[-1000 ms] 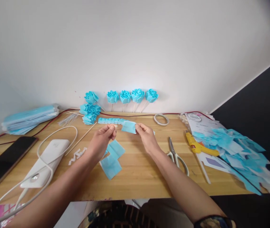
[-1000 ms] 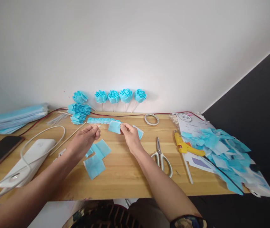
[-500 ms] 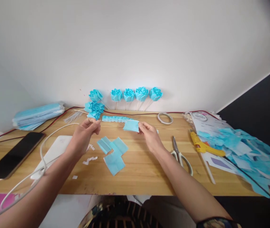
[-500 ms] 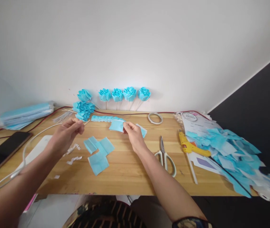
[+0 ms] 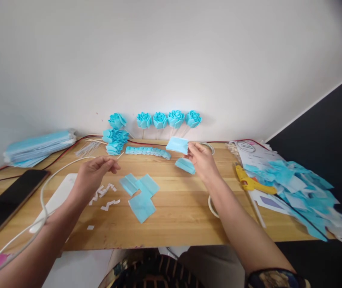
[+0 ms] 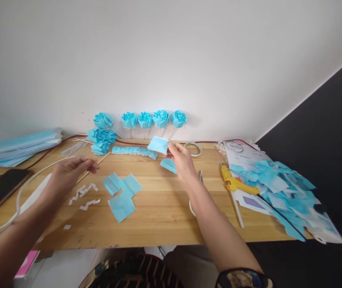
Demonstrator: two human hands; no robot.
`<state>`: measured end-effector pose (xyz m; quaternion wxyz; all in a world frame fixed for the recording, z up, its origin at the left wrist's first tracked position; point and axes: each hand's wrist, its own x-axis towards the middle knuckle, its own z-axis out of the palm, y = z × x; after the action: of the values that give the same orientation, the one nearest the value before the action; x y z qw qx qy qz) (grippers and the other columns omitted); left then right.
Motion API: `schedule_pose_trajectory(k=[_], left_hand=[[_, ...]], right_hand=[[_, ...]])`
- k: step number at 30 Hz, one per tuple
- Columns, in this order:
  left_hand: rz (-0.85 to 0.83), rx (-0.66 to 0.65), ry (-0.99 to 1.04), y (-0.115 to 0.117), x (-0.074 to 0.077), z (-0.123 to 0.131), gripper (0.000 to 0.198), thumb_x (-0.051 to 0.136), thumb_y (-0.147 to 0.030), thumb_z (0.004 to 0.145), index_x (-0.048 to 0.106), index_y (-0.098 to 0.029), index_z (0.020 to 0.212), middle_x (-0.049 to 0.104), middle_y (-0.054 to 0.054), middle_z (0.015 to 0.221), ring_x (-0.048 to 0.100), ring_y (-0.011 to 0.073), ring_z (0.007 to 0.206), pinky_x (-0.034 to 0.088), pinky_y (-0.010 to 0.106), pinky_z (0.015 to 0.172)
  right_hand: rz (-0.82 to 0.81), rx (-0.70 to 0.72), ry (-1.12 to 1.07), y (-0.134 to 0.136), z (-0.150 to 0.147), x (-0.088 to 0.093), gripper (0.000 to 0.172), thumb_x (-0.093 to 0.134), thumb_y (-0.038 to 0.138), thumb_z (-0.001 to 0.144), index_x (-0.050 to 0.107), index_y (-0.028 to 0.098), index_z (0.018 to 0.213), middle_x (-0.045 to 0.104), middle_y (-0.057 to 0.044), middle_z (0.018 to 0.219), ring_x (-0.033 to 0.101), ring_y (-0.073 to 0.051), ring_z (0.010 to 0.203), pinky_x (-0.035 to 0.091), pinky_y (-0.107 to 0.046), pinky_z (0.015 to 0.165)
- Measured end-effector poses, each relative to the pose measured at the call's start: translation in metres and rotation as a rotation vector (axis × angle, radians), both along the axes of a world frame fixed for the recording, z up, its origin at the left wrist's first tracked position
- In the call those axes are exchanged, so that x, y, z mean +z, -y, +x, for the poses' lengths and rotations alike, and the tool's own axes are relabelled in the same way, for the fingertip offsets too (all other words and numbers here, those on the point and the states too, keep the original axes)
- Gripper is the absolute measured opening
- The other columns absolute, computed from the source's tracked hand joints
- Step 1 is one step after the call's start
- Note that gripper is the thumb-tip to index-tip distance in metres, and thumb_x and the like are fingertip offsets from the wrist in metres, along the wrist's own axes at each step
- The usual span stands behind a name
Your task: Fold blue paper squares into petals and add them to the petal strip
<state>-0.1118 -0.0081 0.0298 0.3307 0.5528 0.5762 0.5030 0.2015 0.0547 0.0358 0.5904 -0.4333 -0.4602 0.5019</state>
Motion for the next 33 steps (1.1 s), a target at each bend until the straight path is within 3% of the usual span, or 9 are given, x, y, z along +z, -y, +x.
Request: schedule_pose_trajectory(k=[3,6,11,14,16,20,25,29,33], left_hand=[[0.012,-0.038,-0.022,-0.008,0.0,0.005,0.023,0.063,-0.041,0.077,0.069,-0.019,0.07,0.068,0.002,0.07,0.059,0.0165,0.068,0.047,0.028,0.072],[-0.008,-0.029,-0.095,-0.012,0.0,0.011,0.023,0.067,-0.041,0.074,0.068,-0.019,0.067,0.066,0.0,0.067,0.058,0.0168,0.068,0.044,0.027,0.069],[-0.079,-0.024,-0.208,-0.012,0.001,0.013,0.024,0.068,-0.042,0.073,0.066,-0.018,0.07,0.063,-0.003,0.066,0.053,0.014,0.066,0.039,0.024,0.064],[-0.081,-0.054,-0.262,-0.012,0.0,0.011,0.03,0.065,-0.046,0.074,0.061,-0.018,0.065,0.059,-0.003,0.062,0.052,0.0134,0.065,0.039,0.023,0.063],[-0.074,-0.074,-0.281,-0.011,0.001,0.009,0.034,0.062,-0.048,0.077,0.058,-0.018,0.062,0.056,-0.003,0.061,0.051,0.0135,0.064,0.039,0.023,0.063],[-0.059,-0.086,-0.288,-0.008,0.003,0.008,0.041,0.053,-0.051,0.082,0.056,-0.018,0.059,0.056,-0.001,0.062,0.051,0.0143,0.064,0.039,0.022,0.064],[-0.081,-0.066,-0.331,-0.005,0.006,0.005,0.043,0.052,-0.051,0.084,0.054,-0.017,0.057,0.057,-0.001,0.064,0.051,0.0144,0.067,0.037,0.022,0.065],[-0.125,-0.013,-0.439,-0.003,0.005,0.003,0.037,0.057,-0.052,0.079,0.061,-0.017,0.068,0.058,-0.003,0.065,0.048,0.0144,0.066,0.034,0.022,0.06],[-0.117,-0.039,-0.518,-0.008,-0.002,-0.001,0.03,0.058,-0.046,0.078,0.064,-0.018,0.086,0.065,-0.001,0.077,0.055,0.0172,0.074,0.038,0.022,0.066]], right_hand=[[0.014,-0.013,0.152,-0.005,0.021,0.004,0.037,0.07,0.055,0.065,0.065,0.02,0.075,0.062,-0.001,0.071,0.056,-0.014,0.067,0.05,-0.029,0.064],[-0.028,-0.011,0.424,-0.007,0.043,-0.009,0.04,0.062,0.055,0.071,0.067,0.017,0.08,0.065,-0.003,0.069,0.059,-0.015,0.064,0.05,-0.03,0.063],[-0.046,-0.092,0.701,-0.003,0.071,-0.039,0.023,0.063,0.035,0.072,0.071,0.018,0.085,0.067,-0.003,0.067,0.06,-0.017,0.063,0.047,-0.031,0.064],[-0.007,-0.149,0.859,0.002,0.077,-0.041,0.032,0.066,0.023,0.07,0.067,0.023,0.102,0.071,-0.001,0.078,0.062,-0.018,0.074,0.045,-0.032,0.073],[0.023,-0.141,0.938,0.004,0.077,-0.039,0.03,0.063,0.019,0.072,0.066,0.024,0.102,0.072,-0.001,0.083,0.063,-0.019,0.076,0.045,-0.032,0.075],[0.1,-0.054,1.044,0.007,0.073,-0.036,0.018,0.055,0.014,0.076,0.067,0.022,0.085,0.072,-0.002,0.09,0.064,-0.018,0.08,0.046,-0.03,0.077],[0.15,0.026,1.106,0.006,0.071,-0.038,0.024,0.046,0.017,0.084,0.069,0.021,0.088,0.073,-0.004,0.096,0.065,-0.02,0.087,0.046,-0.03,0.08],[0.153,0.057,1.135,0.005,0.072,-0.038,0.037,0.039,0.033,0.093,0.067,0.018,0.074,0.072,-0.006,0.083,0.064,-0.021,0.079,0.045,-0.03,0.076],[0.154,0.067,1.123,0.003,0.074,-0.041,0.029,0.046,0.039,0.092,0.068,0.02,0.093,0.073,-0.007,0.099,0.066,-0.022,0.091,0.047,-0.032,0.082]])
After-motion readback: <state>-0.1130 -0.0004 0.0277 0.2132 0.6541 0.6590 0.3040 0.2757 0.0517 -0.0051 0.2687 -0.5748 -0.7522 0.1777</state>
